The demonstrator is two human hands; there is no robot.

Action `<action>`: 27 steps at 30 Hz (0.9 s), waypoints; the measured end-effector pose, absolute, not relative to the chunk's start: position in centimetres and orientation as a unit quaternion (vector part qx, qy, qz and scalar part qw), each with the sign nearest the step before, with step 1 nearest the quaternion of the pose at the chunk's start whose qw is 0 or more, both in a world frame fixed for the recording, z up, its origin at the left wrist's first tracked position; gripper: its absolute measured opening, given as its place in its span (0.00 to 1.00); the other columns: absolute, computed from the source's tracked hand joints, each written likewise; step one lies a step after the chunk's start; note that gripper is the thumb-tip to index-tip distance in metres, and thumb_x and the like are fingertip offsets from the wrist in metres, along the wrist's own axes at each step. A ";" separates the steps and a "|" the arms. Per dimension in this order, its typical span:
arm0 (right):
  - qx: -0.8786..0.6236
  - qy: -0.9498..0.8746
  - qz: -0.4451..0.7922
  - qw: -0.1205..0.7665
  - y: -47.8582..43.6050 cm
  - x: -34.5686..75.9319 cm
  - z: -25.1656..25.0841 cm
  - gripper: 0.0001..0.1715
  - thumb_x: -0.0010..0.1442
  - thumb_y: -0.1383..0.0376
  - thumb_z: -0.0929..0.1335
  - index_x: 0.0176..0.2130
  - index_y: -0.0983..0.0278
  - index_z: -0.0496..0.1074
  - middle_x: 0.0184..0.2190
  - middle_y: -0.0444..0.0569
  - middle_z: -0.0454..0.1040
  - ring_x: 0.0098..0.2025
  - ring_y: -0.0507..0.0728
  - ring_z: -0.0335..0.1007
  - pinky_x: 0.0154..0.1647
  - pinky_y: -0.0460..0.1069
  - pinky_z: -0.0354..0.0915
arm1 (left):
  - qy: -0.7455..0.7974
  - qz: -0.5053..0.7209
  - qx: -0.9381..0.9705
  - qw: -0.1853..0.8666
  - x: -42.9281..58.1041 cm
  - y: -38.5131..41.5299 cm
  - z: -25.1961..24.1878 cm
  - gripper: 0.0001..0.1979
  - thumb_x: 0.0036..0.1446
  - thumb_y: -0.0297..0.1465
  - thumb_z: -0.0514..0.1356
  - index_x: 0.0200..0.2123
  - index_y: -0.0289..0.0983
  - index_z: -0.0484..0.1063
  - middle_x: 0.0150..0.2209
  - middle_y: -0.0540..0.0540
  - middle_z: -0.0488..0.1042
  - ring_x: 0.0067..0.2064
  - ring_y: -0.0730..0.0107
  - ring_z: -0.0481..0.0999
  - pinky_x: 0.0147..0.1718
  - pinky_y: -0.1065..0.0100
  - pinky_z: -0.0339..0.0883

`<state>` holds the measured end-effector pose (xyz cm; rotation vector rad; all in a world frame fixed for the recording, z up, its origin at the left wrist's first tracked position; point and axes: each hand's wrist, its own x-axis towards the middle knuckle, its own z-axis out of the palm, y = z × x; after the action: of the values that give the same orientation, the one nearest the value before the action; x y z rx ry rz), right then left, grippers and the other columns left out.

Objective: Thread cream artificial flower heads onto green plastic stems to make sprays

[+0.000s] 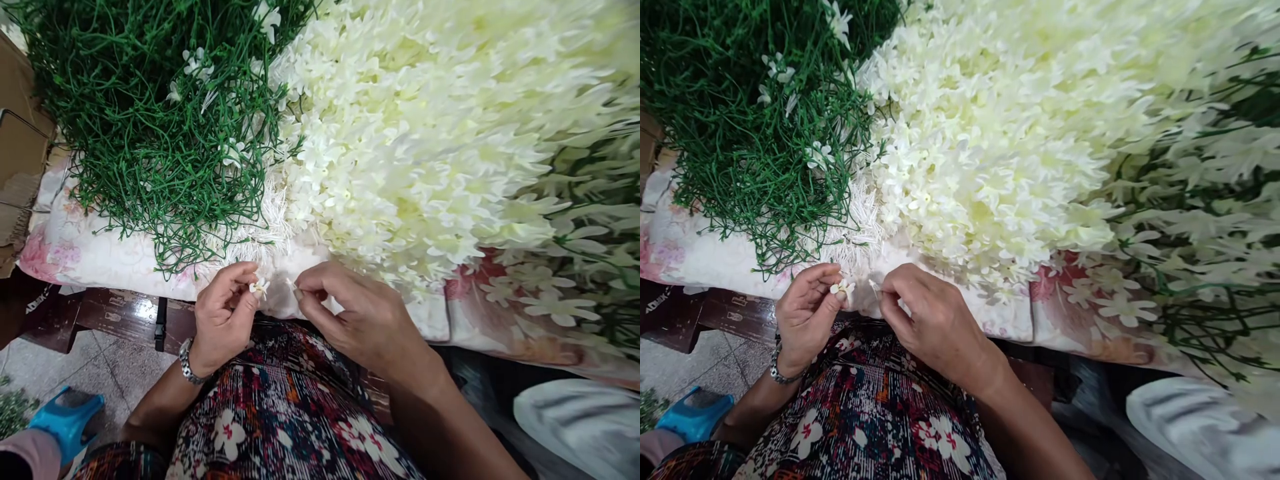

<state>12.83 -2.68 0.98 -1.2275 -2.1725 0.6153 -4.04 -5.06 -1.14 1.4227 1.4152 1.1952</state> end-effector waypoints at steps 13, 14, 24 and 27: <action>-0.399 -0.815 0.304 0.290 -3.0 12.8 2.2 0.07 0.53 0.74 0.61 0.34 0.65 0.64 0.26 0.43 0.69 0.26 0.45 0.63 0.27 0.41 0.60 | 0.445 0.475 0.570 0.502 -3.9 -4.3 -0.9 0.08 0.49 0.20 0.56 0.33 0.35 0.69 0.30 0.48 0.69 0.29 0.77 0.69 0.26 0.74 0.66; -0.396 -0.816 0.303 0.293 -3.0 12.8 2.2 0.08 0.53 0.74 0.61 0.35 0.66 0.64 0.26 0.43 0.69 0.27 0.45 0.63 0.28 0.41 0.60 | 0.443 0.476 0.571 0.501 -3.9 -4.3 -0.9 0.08 0.48 0.20 0.57 0.33 0.35 0.70 0.31 0.48 0.69 0.29 0.76 0.70 0.26 0.74 0.66; -0.395 -0.815 0.293 0.306 -3.3 12.6 1.5 0.09 0.55 0.73 0.59 0.36 0.68 0.65 0.26 0.47 0.67 0.29 0.47 0.62 0.30 0.43 0.62 | 0.443 0.475 0.596 0.472 -3.7 -4.2 -1.0 0.10 0.48 0.20 0.57 0.34 0.36 0.71 0.31 0.47 0.70 0.30 0.77 0.70 0.27 0.74 0.67; -0.397 -0.820 0.272 0.309 -3.4 12.5 1.5 0.08 0.56 0.73 0.59 0.34 0.68 0.65 0.25 0.47 0.67 0.29 0.47 0.62 0.29 0.43 0.62 | 0.437 0.478 0.606 0.462 -3.6 -4.2 -1.0 0.11 0.48 0.19 0.57 0.35 0.36 0.71 0.30 0.48 0.70 0.32 0.76 0.71 0.28 0.75 0.67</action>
<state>12.51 -3.39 1.49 -1.0502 -2.1675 0.7198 -3.63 -4.17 -0.97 1.4908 1.0760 1.1754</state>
